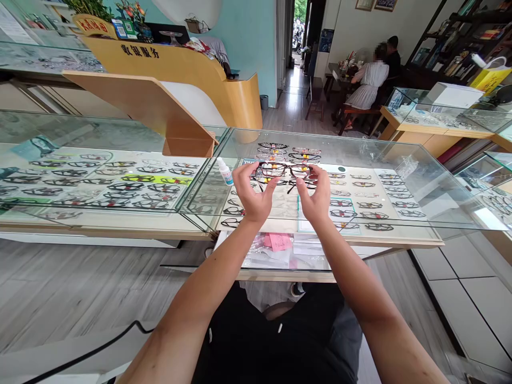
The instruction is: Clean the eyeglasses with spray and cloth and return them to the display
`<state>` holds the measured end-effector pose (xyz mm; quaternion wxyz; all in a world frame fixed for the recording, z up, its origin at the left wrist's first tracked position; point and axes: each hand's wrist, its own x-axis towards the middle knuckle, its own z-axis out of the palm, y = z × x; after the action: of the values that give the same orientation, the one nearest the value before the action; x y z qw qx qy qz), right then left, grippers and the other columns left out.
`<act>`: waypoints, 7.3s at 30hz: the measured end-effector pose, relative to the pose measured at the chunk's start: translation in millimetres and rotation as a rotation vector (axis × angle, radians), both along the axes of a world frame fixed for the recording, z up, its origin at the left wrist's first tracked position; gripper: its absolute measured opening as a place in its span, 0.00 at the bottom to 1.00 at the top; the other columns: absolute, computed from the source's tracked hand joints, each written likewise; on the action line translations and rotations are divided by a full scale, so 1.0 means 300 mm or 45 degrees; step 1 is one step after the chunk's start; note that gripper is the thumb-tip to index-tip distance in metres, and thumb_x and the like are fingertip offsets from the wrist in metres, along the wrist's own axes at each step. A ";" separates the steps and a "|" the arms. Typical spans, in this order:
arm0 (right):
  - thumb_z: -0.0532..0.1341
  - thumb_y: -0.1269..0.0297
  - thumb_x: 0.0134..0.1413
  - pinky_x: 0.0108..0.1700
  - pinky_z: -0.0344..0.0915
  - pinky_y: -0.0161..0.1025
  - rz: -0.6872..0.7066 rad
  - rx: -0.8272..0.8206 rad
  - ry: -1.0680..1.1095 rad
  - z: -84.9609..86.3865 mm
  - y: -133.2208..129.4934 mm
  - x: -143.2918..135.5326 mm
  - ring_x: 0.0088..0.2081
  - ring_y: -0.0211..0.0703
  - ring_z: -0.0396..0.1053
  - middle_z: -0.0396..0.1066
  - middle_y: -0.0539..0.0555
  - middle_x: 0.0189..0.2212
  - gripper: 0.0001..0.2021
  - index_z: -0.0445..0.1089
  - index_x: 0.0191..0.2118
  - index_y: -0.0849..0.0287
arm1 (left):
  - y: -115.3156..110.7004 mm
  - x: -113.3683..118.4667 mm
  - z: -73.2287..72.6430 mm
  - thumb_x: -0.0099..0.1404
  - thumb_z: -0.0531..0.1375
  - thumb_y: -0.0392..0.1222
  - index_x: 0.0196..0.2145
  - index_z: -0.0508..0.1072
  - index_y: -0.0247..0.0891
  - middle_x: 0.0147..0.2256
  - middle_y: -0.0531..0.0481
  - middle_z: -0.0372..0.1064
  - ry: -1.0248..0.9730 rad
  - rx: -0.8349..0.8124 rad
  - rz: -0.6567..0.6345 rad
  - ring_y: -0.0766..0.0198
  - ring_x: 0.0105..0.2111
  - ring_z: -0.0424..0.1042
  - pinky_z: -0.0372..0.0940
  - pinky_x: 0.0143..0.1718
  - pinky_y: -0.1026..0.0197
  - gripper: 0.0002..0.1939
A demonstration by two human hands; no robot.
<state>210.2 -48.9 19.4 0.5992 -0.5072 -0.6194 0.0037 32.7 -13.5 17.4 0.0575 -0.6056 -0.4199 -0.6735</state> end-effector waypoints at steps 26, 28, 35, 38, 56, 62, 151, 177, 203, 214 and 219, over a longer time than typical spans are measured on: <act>0.63 0.47 0.72 0.55 0.72 0.56 -0.061 0.124 0.001 0.023 -0.013 0.002 0.52 0.56 0.71 0.73 0.62 0.53 0.24 0.67 0.66 0.50 | 0.001 0.005 0.004 0.73 0.65 0.67 0.59 0.72 0.38 0.52 0.39 0.74 -0.031 -0.073 -0.162 0.52 0.51 0.76 0.71 0.52 0.50 0.31; 0.62 0.47 0.72 0.56 0.71 0.58 -0.070 0.110 0.004 0.022 -0.012 0.003 0.52 0.57 0.71 0.73 0.62 0.53 0.24 0.67 0.66 0.50 | 0.005 0.005 0.000 0.72 0.67 0.65 0.58 0.72 0.39 0.51 0.40 0.74 -0.063 -0.077 -0.196 0.53 0.50 0.76 0.71 0.51 0.51 0.30; 0.63 0.47 0.72 0.58 0.71 0.59 -0.105 0.115 0.007 0.033 -0.019 -0.002 0.52 0.58 0.71 0.73 0.62 0.51 0.23 0.69 0.65 0.50 | 0.021 0.007 -0.020 0.71 0.68 0.65 0.58 0.73 0.40 0.51 0.41 0.75 -0.141 -0.188 -0.283 0.53 0.50 0.78 0.72 0.51 0.52 0.30; 0.63 0.48 0.72 0.58 0.71 0.59 -0.108 0.133 -0.001 0.037 -0.021 -0.003 0.53 0.59 0.71 0.73 0.62 0.52 0.23 0.69 0.65 0.50 | 0.026 0.006 -0.027 0.72 0.68 0.65 0.59 0.73 0.40 0.52 0.41 0.76 -0.128 -0.191 -0.300 0.53 0.51 0.78 0.72 0.51 0.52 0.31; 0.61 0.47 0.72 0.62 0.73 0.56 0.217 -0.053 0.518 0.036 -0.017 0.007 0.61 0.56 0.74 0.75 0.62 0.61 0.23 0.74 0.65 0.50 | 0.016 -0.013 -0.005 0.70 0.71 0.61 0.62 0.70 0.40 0.57 0.36 0.72 0.007 0.040 -0.207 0.48 0.59 0.73 0.74 0.53 0.49 0.33; 0.66 0.44 0.67 0.67 0.71 0.55 0.363 -0.144 0.801 0.038 0.009 0.017 0.63 0.54 0.76 0.81 0.58 0.59 0.21 0.81 0.56 0.51 | 0.012 -0.014 -0.002 0.70 0.71 0.60 0.63 0.69 0.40 0.58 0.36 0.72 0.036 0.055 -0.216 0.47 0.60 0.73 0.74 0.53 0.47 0.33; 0.61 0.60 0.73 0.62 0.72 0.54 0.233 -0.032 -0.210 0.019 -0.011 -0.008 0.55 0.54 0.77 0.81 0.58 0.50 0.09 0.81 0.47 0.50 | 0.051 0.030 -0.035 0.58 0.74 0.57 0.35 0.83 0.39 0.31 0.49 0.74 -0.483 -0.843 -0.855 0.61 0.31 0.69 0.63 0.33 0.60 0.18; 0.45 0.43 0.75 0.73 0.56 0.64 -0.586 -1.095 -0.672 -0.202 0.004 0.766 0.76 0.65 0.53 0.58 0.66 0.77 0.35 0.61 0.74 0.59 | 0.750 0.111 0.423 0.62 0.68 0.43 0.43 0.88 0.46 0.40 0.46 0.83 1.176 -0.992 0.029 0.46 0.46 0.79 0.65 0.43 0.53 0.12; 0.47 0.44 0.74 0.71 0.55 0.69 -0.604 -1.179 -0.713 -0.128 -0.012 0.738 0.75 0.71 0.52 0.57 0.66 0.77 0.32 0.58 0.73 0.55 | 1.241 0.193 0.159 0.67 0.73 0.31 0.35 0.81 0.36 0.38 0.56 0.76 1.193 -1.467 0.234 0.65 0.40 0.51 0.55 0.56 0.60 0.05; 0.48 0.44 0.72 0.72 0.54 0.68 -0.608 -1.166 -0.677 -0.145 0.004 0.755 0.74 0.71 0.53 0.57 0.66 0.76 0.33 0.60 0.73 0.57 | 0.817 0.201 0.339 0.71 0.65 0.40 0.46 0.85 0.39 0.41 0.45 0.79 1.307 -0.946 -0.018 0.56 0.43 0.67 0.59 0.51 0.52 0.09; 0.49 0.42 0.71 0.72 0.54 0.69 -0.600 -1.145 -0.675 -0.162 0.017 0.784 0.73 0.73 0.54 0.58 0.67 0.75 0.35 0.60 0.73 0.59 | 0.468 0.047 0.354 0.74 0.61 0.50 0.47 0.83 0.39 0.37 0.44 0.76 1.201 -0.919 -0.082 0.43 0.52 0.74 0.60 0.52 0.50 0.15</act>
<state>445.4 -43.7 -29.1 0.1334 -0.8203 -0.5562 0.0058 46.8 126.8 123.7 0.0076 -0.8331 -0.5330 -0.1477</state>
